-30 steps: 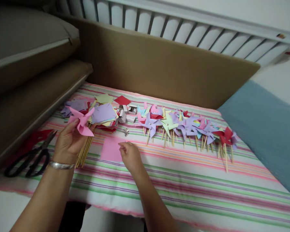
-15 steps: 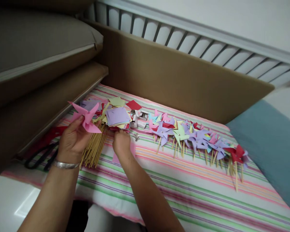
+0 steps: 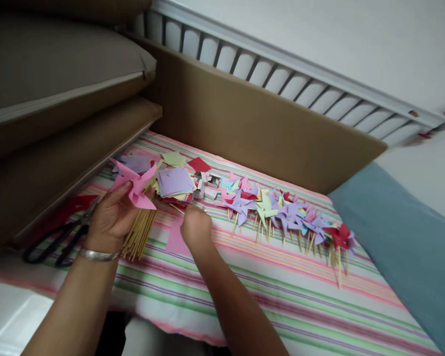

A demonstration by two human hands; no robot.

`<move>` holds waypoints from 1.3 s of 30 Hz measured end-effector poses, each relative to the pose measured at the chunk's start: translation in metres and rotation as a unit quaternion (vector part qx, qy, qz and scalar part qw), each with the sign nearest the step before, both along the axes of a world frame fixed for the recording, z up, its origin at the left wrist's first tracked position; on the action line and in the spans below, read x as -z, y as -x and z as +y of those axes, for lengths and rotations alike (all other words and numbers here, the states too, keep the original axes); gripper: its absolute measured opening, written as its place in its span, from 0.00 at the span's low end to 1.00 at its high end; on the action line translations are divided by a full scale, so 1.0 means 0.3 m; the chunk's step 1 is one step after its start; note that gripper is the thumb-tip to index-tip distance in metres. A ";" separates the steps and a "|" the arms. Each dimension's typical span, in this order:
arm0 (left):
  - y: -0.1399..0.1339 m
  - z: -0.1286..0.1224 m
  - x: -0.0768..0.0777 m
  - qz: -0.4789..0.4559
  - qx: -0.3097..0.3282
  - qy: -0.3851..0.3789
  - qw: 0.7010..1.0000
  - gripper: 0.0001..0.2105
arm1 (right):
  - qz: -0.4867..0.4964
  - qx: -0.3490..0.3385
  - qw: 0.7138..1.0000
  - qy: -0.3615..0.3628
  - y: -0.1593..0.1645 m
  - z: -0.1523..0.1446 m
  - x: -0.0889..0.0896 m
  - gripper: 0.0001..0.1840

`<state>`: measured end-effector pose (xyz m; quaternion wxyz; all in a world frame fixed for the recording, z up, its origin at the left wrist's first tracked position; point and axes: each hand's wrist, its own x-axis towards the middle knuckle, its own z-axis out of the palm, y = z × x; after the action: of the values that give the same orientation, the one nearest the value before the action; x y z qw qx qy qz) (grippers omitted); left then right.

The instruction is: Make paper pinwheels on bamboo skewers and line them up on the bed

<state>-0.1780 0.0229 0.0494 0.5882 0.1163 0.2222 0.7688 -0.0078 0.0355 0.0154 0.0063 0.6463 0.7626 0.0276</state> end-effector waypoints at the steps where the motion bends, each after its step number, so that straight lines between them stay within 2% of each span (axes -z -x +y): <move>1: -0.007 0.000 0.002 0.004 0.009 0.000 1.000 0.06 | 0.000 0.016 1.000 0.006 -0.061 -0.028 -0.007 0.12; 5: -0.041 0.002 0.018 0.034 0.053 0.000 0.998 0.07 | 0.041 0.144 0.985 0.081 -0.336 -0.164 0.010 0.11; 8: -0.075 0.005 0.027 0.057 0.073 0.003 0.996 0.08 | 0.079 0.187 0.972 0.123 -0.464 -0.241 0.034 0.07; 10: -0.103 0.006 0.028 0.069 0.088 0.005 0.994 0.09 | 0.097 0.186 0.971 0.113 -0.486 -0.258 0.040 0.07; 14: -0.174 0.004 0.029 0.086 0.122 0.004 0.989 0.11 | 0.150 0.162 0.974 0.042 -0.444 -0.225 0.052 0.09; 18: -0.251 0.002 0.054 0.120 0.171 -0.002 0.978 0.08 | 0.252 0.174 0.952 0.012 -0.417 -0.180 0.101 0.03; 21: -0.303 0.002 0.084 0.168 0.204 0.009 0.964 0.09 | 0.319 0.182 0.930 0.024 -0.441 -0.160 0.127 0.05; 23: -0.337 -0.001 0.101 0.225 0.241 0.014 0.944 0.08 | 0.372 0.179 0.910 0.031 -0.464 -0.149 0.117 0.07; 25: -0.371 -0.008 0.109 0.305 0.287 -0.001 0.908 0.06 | 0.470 0.166 0.866 0.042 -0.485 -0.139 0.085 0.10; 28: -0.423 -0.027 0.103 0.419 0.360 -0.049 0.833 0.05 | 0.659 0.126 0.740 0.056 -0.501 -0.133 0.018 0.11; 29: -0.438 -0.034 0.099 0.443 0.381 -0.063 0.809 0.04 | 0.688 0.112 0.715 0.058 -0.503 -0.135 -0.003 0.10; 31: -0.462 -0.046 0.090 0.481 0.402 -0.096 0.774 0.05 | 0.706 0.084 0.701 0.059 -0.503 -0.142 -0.034 0.08; 33: -0.475 -0.054 0.084 0.518 0.387 -0.141 0.749 0.05 | 0.704 0.062 0.705 0.058 -0.499 -0.152 -0.053 0.06; 35: -0.479 -0.057 0.078 0.552 0.344 -0.191 0.735 0.04 | 0.698 0.046 0.713 0.057 -0.493 -0.163 -0.064 0.05; 39: -0.477 -0.060 0.059 0.591 0.222 -0.273 0.726 0.04 | 0.682 0.025 0.727 0.067 -0.486 -0.187 -0.084 0.06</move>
<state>-0.0348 0.0050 0.0318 0.4347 0.7483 0.2733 0.4199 0.1379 -0.0207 0.0407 -0.4716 0.5077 0.5445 -0.4726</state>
